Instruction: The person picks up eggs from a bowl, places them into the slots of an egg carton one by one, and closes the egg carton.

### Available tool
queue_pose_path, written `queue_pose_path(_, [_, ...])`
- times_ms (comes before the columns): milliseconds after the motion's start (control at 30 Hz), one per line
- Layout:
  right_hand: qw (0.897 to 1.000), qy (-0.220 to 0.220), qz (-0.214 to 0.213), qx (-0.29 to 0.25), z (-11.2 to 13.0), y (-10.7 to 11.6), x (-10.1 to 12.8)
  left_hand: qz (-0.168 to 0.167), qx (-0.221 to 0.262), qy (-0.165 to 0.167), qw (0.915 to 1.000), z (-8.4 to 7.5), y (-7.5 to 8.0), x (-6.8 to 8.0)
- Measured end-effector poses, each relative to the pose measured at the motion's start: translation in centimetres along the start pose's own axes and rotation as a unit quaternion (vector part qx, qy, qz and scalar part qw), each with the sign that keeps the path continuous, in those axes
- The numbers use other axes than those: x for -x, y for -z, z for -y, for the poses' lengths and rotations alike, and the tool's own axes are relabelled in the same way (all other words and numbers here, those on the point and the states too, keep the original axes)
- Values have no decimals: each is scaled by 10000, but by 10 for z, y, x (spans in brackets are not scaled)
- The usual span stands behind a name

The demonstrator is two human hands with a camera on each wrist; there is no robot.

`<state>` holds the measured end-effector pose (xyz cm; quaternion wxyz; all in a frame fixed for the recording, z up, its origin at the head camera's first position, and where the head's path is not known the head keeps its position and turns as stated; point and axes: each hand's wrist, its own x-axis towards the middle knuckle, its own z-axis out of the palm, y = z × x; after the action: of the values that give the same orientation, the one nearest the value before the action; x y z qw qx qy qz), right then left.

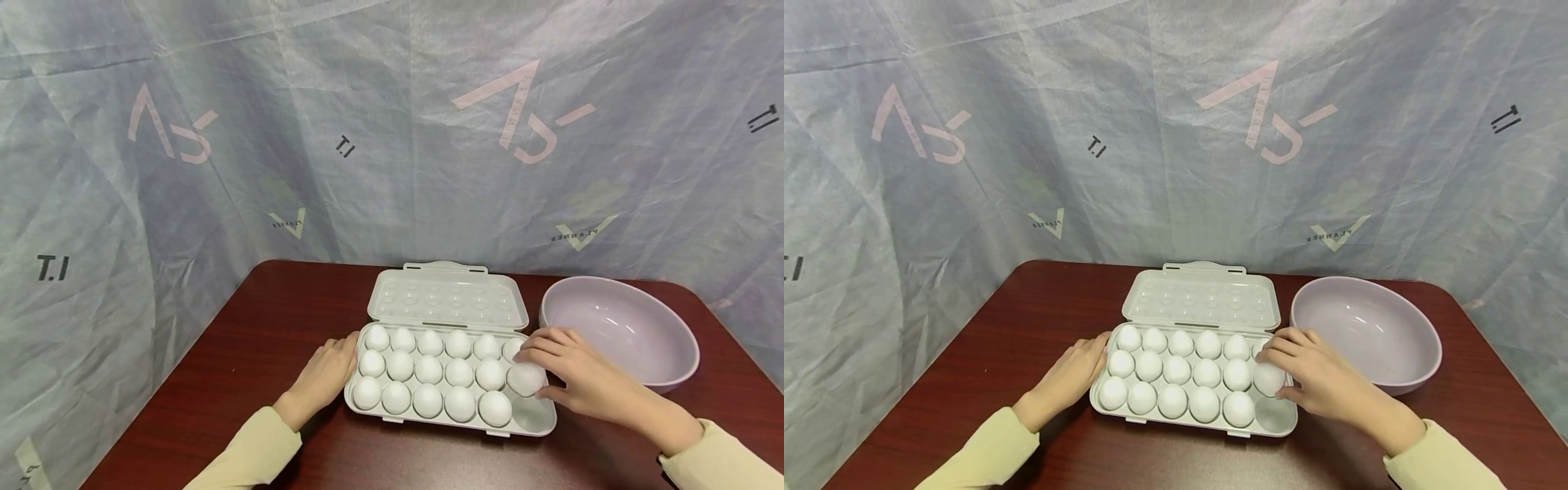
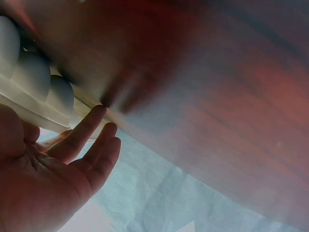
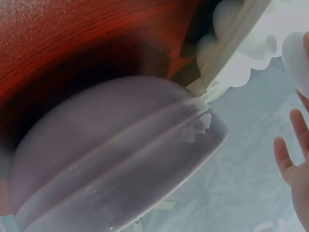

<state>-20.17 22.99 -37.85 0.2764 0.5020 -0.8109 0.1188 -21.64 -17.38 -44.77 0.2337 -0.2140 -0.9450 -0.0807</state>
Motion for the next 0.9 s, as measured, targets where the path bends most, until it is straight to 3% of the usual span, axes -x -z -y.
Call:
queue_pose_path(300, [9994,312,48,-162,5,-8,6,-5,40,-5,10000,0,0,0])
queue_pose_path(900, [9982,339,487,-4,12,-18,14,-17,26,3,10000,0,0,0])
